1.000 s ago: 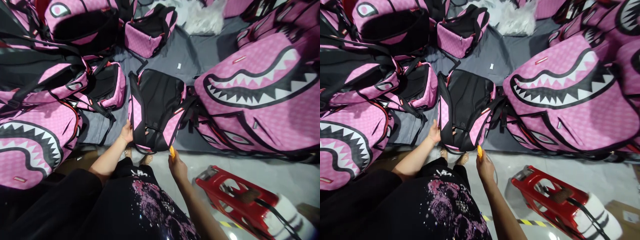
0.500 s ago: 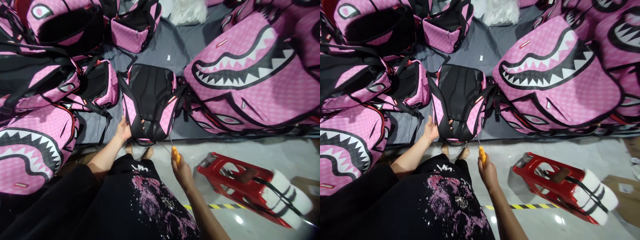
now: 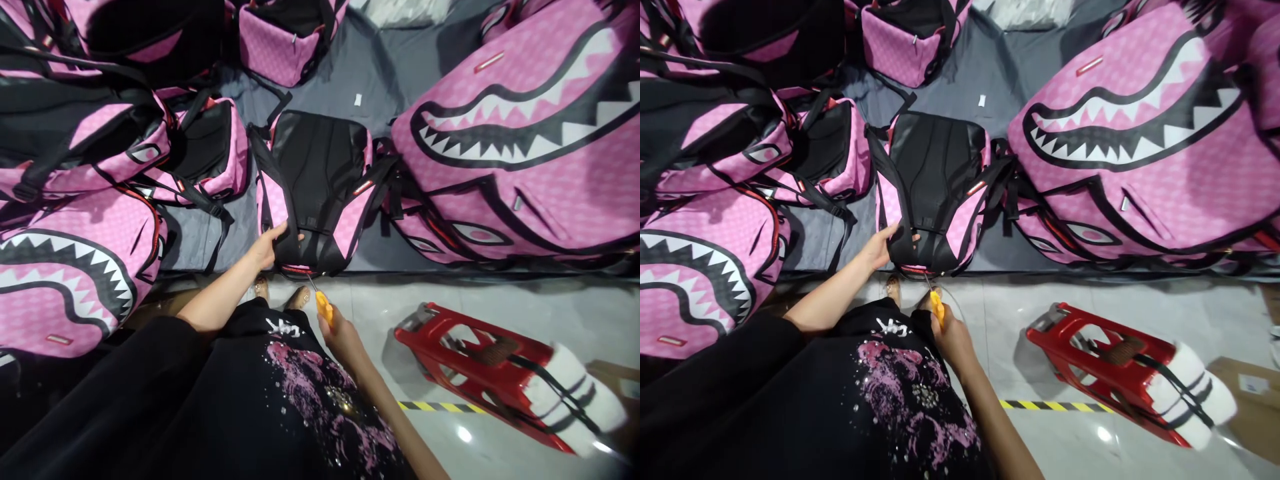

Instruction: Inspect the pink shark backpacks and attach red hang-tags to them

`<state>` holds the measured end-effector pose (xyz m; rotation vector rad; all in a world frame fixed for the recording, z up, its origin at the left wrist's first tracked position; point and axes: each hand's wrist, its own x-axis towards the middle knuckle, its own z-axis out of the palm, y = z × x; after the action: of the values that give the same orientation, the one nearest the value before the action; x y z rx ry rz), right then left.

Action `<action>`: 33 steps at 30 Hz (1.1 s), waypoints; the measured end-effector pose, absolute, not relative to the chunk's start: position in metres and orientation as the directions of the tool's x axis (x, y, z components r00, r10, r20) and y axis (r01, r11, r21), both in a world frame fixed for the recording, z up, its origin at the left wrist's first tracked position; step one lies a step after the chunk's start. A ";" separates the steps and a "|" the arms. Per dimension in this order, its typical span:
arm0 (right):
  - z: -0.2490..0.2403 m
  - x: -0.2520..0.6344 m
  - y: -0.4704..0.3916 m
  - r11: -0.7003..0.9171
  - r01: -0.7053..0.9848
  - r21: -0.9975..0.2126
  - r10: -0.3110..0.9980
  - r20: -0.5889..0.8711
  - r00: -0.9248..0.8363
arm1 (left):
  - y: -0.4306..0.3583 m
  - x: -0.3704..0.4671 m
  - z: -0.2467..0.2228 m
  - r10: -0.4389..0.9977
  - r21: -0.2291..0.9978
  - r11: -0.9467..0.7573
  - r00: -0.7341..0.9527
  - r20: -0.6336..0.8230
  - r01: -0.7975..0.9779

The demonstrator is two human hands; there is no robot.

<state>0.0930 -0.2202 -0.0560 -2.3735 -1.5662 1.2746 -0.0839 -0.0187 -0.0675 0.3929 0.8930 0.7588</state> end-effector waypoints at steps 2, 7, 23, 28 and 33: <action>-0.060 0.090 -0.215 -0.475 0.810 -0.344 0.737 -0.659 0.152 | -0.037 -0.078 -0.059 0.866 0.858 0.497 0.141 -0.480 -0.131; -0.076 0.093 -0.215 -0.523 0.763 -0.380 0.714 -0.685 0.148 | -0.091 -0.063 -0.063 0.897 0.563 -0.423 0.415 0.151 0.710; -0.047 0.081 -0.221 -0.318 0.810 -0.492 0.947 -0.210 0.244 | -0.012 -0.026 -0.027 0.987 0.862 -0.097 -0.063 0.147 0.497; -0.039 0.099 -0.220 -0.261 0.819 -0.511 0.964 -0.178 0.197 | -0.042 -0.009 -0.040 0.901 0.952 0.198 -0.339 -0.271 -0.232; -0.064 0.137 -0.231 -0.205 0.819 -0.535 0.953 -0.301 0.042 | -0.104 -0.017 -0.078 0.887 0.902 0.423 -0.163 -0.431 -0.085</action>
<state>0.1367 -0.2306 -0.0643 -2.0981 -1.8257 0.8992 -0.0168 -0.1036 -0.0776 0.7520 1.4794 1.0165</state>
